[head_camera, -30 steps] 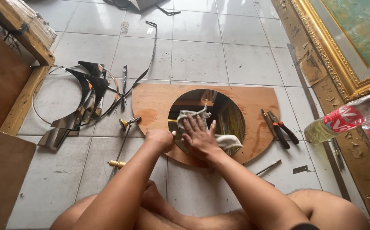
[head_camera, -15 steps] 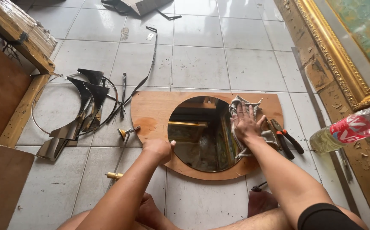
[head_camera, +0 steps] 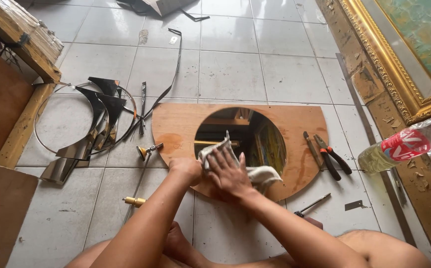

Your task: Smoothing and trimming the edges of a circular mirror using pliers and cleaning it with a cloth.

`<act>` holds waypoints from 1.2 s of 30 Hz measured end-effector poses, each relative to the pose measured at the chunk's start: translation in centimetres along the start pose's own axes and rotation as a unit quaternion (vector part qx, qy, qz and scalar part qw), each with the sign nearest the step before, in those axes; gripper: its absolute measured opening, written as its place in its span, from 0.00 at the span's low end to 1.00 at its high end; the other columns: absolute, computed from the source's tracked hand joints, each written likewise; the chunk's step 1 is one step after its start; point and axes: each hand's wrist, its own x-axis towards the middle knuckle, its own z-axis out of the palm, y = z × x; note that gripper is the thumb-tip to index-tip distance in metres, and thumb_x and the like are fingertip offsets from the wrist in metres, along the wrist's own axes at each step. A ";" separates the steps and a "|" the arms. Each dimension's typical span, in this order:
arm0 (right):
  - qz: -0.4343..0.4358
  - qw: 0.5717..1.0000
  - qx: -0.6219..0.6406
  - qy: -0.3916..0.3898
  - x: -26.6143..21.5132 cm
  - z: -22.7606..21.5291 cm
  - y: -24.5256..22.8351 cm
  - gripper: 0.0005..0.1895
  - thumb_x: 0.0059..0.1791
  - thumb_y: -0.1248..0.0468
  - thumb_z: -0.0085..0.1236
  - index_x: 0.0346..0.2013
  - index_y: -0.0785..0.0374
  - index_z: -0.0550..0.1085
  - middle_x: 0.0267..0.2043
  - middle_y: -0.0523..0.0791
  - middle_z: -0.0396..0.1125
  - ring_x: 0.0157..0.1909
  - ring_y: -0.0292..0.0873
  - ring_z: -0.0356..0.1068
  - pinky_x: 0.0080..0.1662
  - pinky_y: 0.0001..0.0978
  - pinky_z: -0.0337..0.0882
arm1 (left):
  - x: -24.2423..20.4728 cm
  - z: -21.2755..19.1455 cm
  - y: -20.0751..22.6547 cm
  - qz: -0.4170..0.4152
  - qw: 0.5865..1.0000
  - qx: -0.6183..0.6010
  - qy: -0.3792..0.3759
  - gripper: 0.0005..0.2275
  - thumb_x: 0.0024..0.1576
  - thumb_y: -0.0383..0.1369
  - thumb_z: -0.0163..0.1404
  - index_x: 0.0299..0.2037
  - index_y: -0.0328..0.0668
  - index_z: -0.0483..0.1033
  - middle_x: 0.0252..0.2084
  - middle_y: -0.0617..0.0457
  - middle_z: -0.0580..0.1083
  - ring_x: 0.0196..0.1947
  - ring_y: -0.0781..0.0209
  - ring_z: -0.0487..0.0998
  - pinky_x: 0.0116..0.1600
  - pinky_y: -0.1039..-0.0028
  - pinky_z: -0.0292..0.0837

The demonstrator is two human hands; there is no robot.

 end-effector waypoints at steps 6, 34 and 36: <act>0.149 0.986 0.031 -0.061 2.9 -6.7 6.8 0.47 0.60 0.30 0.41 0.87 0.48 0.49 0.92 0.47 0.40 0.89 0.59 0.38 0.74 0.93 0.35 | -6.3 -2.7 -2.7 0.064 0.996 -0.056 0.030 0.36 0.76 0.51 0.12 0.75 0.46 0.73 0.65 0.44 0.82 0.70 0.43 0.80 0.68 0.35 0.73; 0.050 0.996 0.025 -0.066 6.8 -7.8 1.6 0.36 0.67 0.39 0.26 0.87 0.49 0.51 0.92 0.44 0.41 0.90 0.54 0.39 0.76 0.86 0.34 | -1.2 0.4 -2.2 0.050 0.996 -0.044 0.053 0.34 0.74 0.53 0.13 0.73 0.60 0.75 0.63 0.49 0.83 0.67 0.44 0.82 0.61 0.30 0.74; 0.129 0.989 0.022 -0.073 8.2 -8.2 4.6 0.38 0.66 0.38 0.21 0.88 0.50 0.48 0.92 0.44 0.39 0.90 0.53 0.37 0.77 0.87 0.31 | -4.1 -1.4 -2.7 0.073 0.995 -0.052 0.047 0.35 0.76 0.52 0.13 0.70 0.56 0.79 0.62 0.45 0.84 0.68 0.43 0.82 0.65 0.37 0.76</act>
